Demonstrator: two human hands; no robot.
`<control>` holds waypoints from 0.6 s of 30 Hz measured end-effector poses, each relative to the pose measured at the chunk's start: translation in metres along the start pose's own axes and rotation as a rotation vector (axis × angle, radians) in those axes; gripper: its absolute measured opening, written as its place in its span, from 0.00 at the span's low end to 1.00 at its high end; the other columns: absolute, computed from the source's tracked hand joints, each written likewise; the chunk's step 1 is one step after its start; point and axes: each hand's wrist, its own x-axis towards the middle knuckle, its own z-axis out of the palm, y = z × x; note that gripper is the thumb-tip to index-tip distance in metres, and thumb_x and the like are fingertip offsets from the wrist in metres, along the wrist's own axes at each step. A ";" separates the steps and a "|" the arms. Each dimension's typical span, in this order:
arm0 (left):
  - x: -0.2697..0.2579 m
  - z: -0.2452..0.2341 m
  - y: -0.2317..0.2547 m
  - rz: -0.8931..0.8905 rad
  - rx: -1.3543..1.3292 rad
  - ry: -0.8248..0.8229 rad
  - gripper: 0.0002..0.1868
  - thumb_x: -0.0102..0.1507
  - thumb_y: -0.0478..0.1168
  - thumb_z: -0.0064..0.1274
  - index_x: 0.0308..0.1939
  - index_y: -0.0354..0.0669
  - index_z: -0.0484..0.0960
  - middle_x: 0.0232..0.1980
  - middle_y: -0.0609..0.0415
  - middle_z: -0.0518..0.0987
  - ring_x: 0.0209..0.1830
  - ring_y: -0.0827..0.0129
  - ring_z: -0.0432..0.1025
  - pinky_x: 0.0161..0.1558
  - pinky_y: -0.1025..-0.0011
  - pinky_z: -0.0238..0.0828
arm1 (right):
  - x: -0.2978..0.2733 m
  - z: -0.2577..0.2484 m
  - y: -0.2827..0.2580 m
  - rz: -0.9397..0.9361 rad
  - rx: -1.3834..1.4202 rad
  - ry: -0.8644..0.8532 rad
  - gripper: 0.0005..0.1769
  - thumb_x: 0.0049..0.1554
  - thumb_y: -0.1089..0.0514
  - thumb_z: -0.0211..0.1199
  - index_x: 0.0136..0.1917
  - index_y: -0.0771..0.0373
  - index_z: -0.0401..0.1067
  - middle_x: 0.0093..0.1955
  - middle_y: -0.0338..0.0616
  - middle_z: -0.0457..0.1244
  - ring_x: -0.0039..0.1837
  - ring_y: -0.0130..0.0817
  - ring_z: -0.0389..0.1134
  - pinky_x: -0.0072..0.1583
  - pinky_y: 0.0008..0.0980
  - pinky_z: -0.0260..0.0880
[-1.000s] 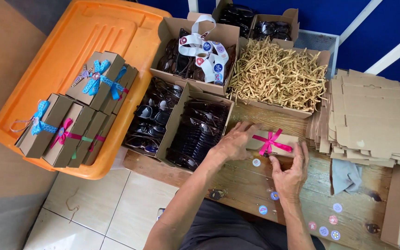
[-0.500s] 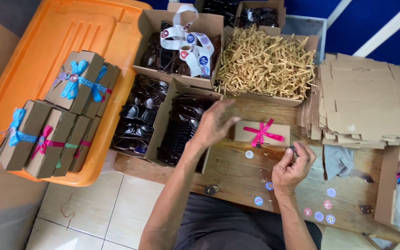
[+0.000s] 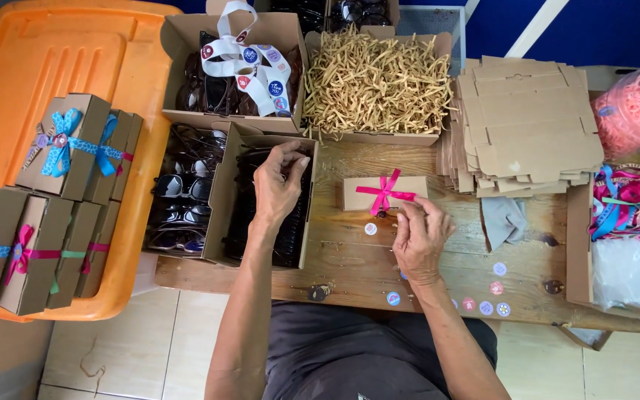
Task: The person ties a pink ribbon around a small brown cardboard box, forming a bow. They then pick up a small round sticker and place it on top of the bow to secure it.
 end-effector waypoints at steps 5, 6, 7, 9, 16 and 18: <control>0.001 0.001 0.003 -0.021 0.008 0.068 0.14 0.64 0.33 0.61 0.54 0.37 0.83 0.38 0.48 0.85 0.34 0.64 0.79 0.35 0.69 0.76 | -0.001 -0.005 0.000 0.026 0.010 0.013 0.08 0.67 0.52 0.59 0.53 0.54 0.76 0.61 0.39 0.64 0.55 0.42 0.64 0.59 0.39 0.52; 0.004 -0.003 0.005 -0.040 0.006 0.095 0.13 0.65 0.33 0.60 0.54 0.37 0.83 0.38 0.49 0.85 0.34 0.66 0.78 0.35 0.70 0.76 | -0.001 -0.003 0.000 0.039 0.029 0.021 0.06 0.66 0.53 0.61 0.53 0.53 0.76 0.61 0.38 0.64 0.56 0.41 0.64 0.60 0.39 0.53; 0.008 -0.007 0.006 -0.034 0.015 0.107 0.13 0.65 0.33 0.60 0.54 0.37 0.83 0.38 0.49 0.85 0.34 0.66 0.78 0.35 0.70 0.76 | -0.001 -0.004 0.001 0.033 0.043 0.028 0.06 0.66 0.53 0.61 0.53 0.53 0.76 0.61 0.38 0.64 0.56 0.41 0.64 0.60 0.39 0.53; 0.017 -0.017 0.008 -0.020 0.000 0.166 0.13 0.65 0.33 0.59 0.53 0.32 0.82 0.39 0.45 0.85 0.33 0.64 0.78 0.35 0.69 0.76 | 0.000 -0.004 0.002 0.071 0.066 -0.010 0.04 0.65 0.54 0.63 0.53 0.53 0.76 0.57 0.35 0.65 0.54 0.37 0.67 0.60 0.36 0.53; 0.066 -0.038 0.007 0.024 -0.036 0.313 0.09 0.67 0.35 0.57 0.50 0.35 0.82 0.37 0.49 0.86 0.30 0.71 0.78 0.32 0.72 0.75 | 0.053 0.041 -0.009 0.132 0.434 -0.026 0.03 0.64 0.63 0.65 0.48 0.58 0.79 0.47 0.40 0.68 0.48 0.42 0.71 0.54 0.34 0.65; 0.077 -0.042 0.015 0.029 -0.093 0.307 0.09 0.68 0.33 0.55 0.51 0.33 0.80 0.36 0.47 0.85 0.27 0.72 0.77 0.31 0.74 0.77 | 0.071 0.068 -0.016 0.173 0.624 -0.124 0.04 0.61 0.66 0.66 0.47 0.60 0.80 0.44 0.43 0.70 0.44 0.43 0.72 0.48 0.33 0.70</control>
